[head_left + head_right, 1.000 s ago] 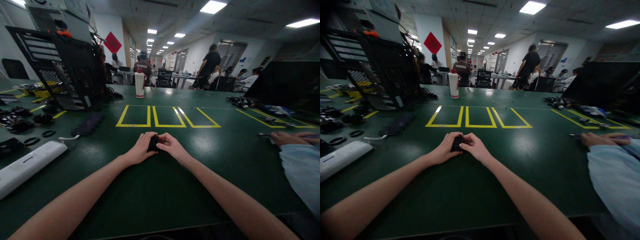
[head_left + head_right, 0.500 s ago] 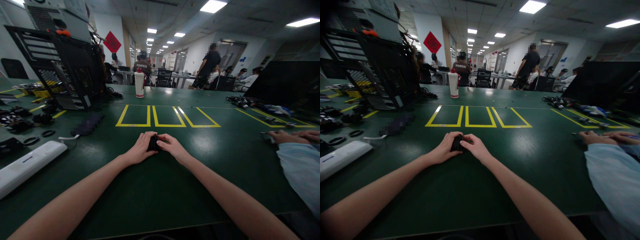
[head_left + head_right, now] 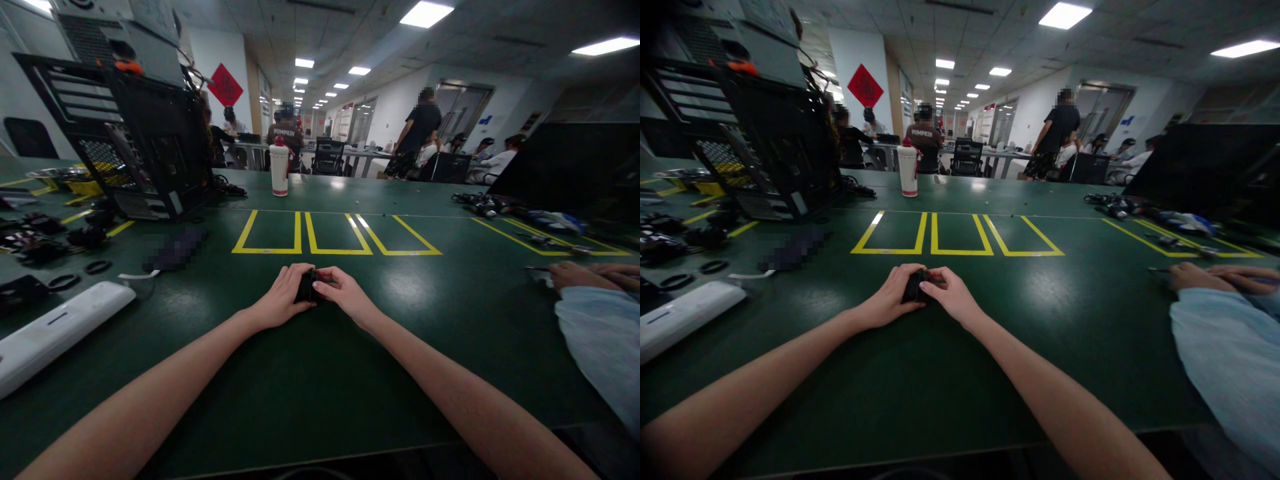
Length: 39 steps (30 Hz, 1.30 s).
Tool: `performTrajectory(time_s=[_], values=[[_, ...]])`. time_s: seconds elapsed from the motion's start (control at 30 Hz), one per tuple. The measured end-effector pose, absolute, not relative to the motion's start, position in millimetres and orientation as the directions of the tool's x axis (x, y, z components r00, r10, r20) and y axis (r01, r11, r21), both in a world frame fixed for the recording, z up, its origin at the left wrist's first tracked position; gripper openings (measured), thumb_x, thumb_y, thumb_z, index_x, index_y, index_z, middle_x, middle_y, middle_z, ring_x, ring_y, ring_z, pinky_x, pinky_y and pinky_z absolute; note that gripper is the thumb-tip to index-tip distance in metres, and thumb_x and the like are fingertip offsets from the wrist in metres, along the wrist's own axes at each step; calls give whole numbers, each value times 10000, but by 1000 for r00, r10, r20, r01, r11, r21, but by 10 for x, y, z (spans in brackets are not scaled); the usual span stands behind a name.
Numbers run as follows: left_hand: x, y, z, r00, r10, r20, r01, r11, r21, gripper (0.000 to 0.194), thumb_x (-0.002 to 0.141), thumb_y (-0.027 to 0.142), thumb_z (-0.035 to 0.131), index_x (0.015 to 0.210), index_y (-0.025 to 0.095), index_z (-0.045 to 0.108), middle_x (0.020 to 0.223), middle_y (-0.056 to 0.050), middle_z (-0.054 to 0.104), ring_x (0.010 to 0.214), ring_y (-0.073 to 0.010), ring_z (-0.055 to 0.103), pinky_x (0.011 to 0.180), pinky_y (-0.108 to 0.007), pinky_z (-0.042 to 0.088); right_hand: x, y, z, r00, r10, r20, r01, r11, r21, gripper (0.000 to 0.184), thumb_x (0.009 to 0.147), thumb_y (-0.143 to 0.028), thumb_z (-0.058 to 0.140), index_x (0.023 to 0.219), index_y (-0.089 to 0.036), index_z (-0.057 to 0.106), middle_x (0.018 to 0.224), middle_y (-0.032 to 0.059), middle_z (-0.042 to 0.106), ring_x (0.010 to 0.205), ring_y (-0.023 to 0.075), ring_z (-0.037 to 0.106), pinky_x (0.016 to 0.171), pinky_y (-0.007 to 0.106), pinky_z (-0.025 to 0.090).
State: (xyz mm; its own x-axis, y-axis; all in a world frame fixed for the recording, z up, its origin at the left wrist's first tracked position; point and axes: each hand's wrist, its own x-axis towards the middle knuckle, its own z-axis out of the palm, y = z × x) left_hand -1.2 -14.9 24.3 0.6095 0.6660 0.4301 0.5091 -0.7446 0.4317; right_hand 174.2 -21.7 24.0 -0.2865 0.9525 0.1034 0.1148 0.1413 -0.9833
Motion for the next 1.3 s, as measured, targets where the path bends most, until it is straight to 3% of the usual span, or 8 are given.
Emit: performTrajectory(time_s=[0.2,0.4,0.6,0.77,0.97,1.13,1.3], values=[[-9,-142,231,609,666,431,508,-744,433,560,737,248,555,1208,228,252,1160,-85,390,1017,-241,408,858,-422,358,1768,-259,284,-356,929,97,89,137,-987,354,631,-238,652,940,-215,481,965,15,529,878,151,555,820,365,444],[-13,-134,232,607,666,434,505,-744,436,579,726,265,576,1207,219,258,1162,-83,387,1007,-232,407,859,-400,364,1715,-258,311,-299,945,132,73,161,-984,191,707,-305,571,850,-195,505,907,10,542,843,129,547,825,345,430],[-20,-149,242,603,671,430,507,-739,443,577,726,266,576,1207,214,261,1161,-84,388,1010,-226,402,870,-394,360,1738,-227,284,-302,950,76,118,117,-986,279,698,-321,583,935,-190,517,959,36,543,891,153,537,830,371,424],[-23,-150,238,603,675,425,509,-736,446,564,735,256,563,1208,216,260,1162,-81,384,1002,-220,404,867,-390,363,1761,-285,310,-363,927,93,68,126,-990,350,630,-212,653,932,-217,476,980,16,518,920,153,546,835,352,435],[-17,-138,223,599,678,426,511,-733,448,584,723,266,581,1208,215,260,1162,-78,382,1023,-231,394,879,-395,357,1709,-244,314,-288,949,127,83,157,-984,178,708,-287,572,831,-184,495,889,8,530,841,129,548,817,347,438],[-8,-143,232,597,672,438,505,-739,446,579,718,259,585,1200,218,267,1153,-75,389,1021,-232,399,884,-393,354,1725,-220,298,-308,948,80,116,121,-986,247,721,-309,555,933,-190,509,946,31,533,878,149,544,791,348,453],[-16,-152,246,602,680,420,513,-732,449,555,733,268,566,1201,217,272,1156,-75,385,1019,-227,398,887,-386,352,1751,-272,290,-341,929,141,107,188,-976,300,664,-240,624,932,-210,492,983,15,523,919,154,549,839,353,436]])
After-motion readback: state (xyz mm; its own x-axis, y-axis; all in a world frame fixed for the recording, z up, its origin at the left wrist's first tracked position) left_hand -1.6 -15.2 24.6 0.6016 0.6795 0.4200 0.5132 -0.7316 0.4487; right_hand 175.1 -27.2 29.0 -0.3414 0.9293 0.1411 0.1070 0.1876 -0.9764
